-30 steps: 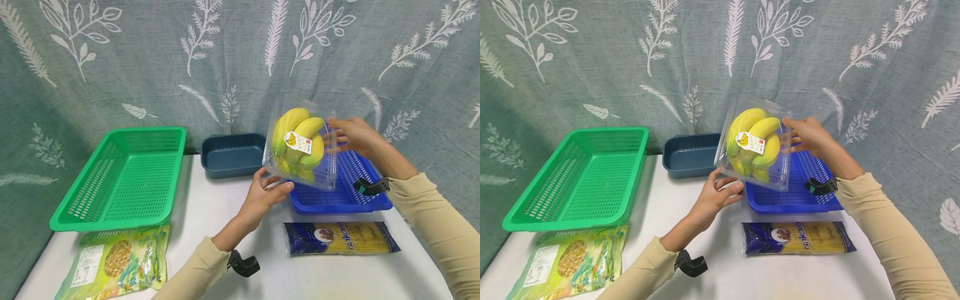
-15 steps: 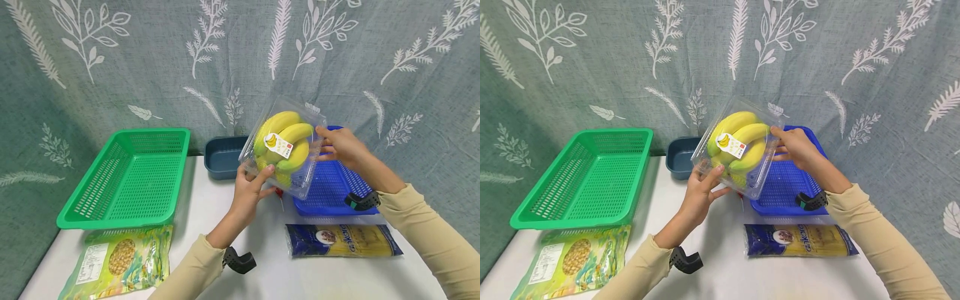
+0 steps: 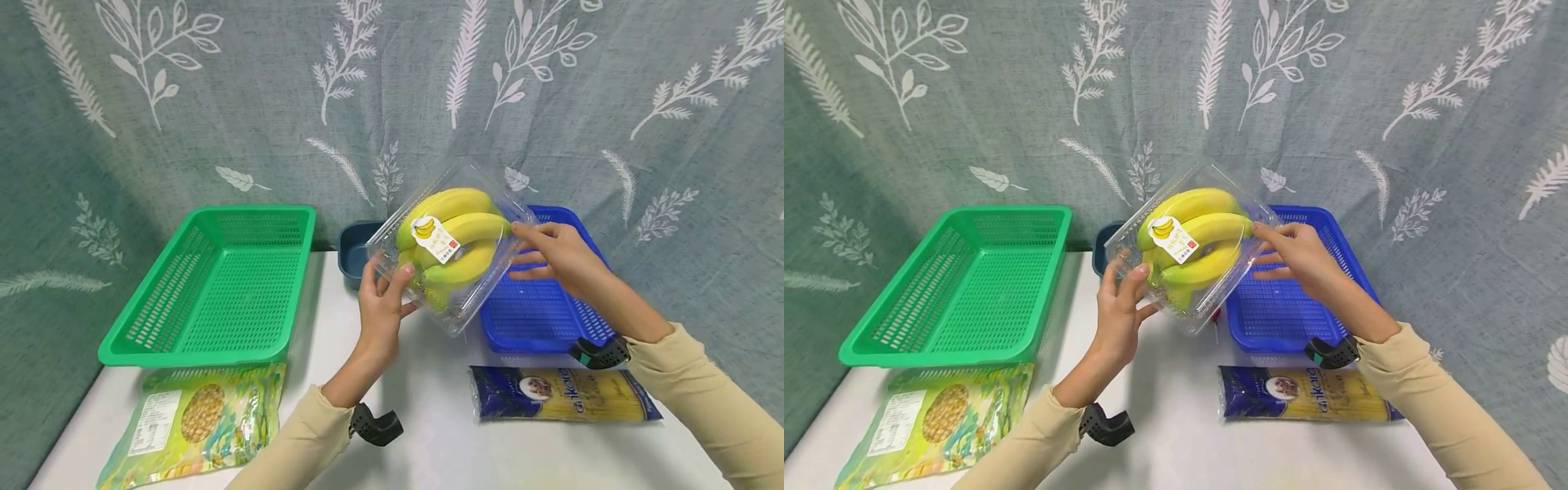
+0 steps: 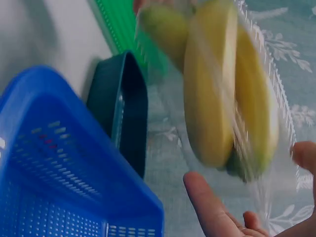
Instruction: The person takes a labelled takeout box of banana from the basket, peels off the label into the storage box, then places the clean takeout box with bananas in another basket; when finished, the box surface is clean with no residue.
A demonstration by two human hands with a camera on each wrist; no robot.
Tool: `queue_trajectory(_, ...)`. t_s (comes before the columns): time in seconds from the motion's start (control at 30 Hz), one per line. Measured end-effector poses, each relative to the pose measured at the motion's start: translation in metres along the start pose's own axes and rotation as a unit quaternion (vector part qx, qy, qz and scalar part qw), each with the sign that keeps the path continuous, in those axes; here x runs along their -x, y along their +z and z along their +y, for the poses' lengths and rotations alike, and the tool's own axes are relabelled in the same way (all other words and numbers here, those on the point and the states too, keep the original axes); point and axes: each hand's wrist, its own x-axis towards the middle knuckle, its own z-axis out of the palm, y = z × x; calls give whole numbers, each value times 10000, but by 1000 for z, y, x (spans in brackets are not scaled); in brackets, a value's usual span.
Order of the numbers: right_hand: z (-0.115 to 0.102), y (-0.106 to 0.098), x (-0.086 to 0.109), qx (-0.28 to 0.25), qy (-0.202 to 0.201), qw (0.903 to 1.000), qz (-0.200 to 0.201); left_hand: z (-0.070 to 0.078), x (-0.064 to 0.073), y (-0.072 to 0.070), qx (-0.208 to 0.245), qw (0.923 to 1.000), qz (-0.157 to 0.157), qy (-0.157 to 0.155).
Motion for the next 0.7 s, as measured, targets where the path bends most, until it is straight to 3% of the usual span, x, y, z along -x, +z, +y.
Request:
queue_trajectory(0.13,2,-4,0,231,-393,9989,95,4,0,-11,-330,9994,-120,-50)
queue_trajectory(0.4,1,-10,5,1270,-788,9863,-692,17,-6,-34,-339,9983,-467,-76)
queue_trajectory(0.6,2,-4,6,808,-1053,9821,-1334,25,-8,-45,-605,9947,-812,-167)
queue_trajectory(0.7,4,1,7,868,-1126,9804,-1363,29,-7,-48,-708,9940,-809,-184)
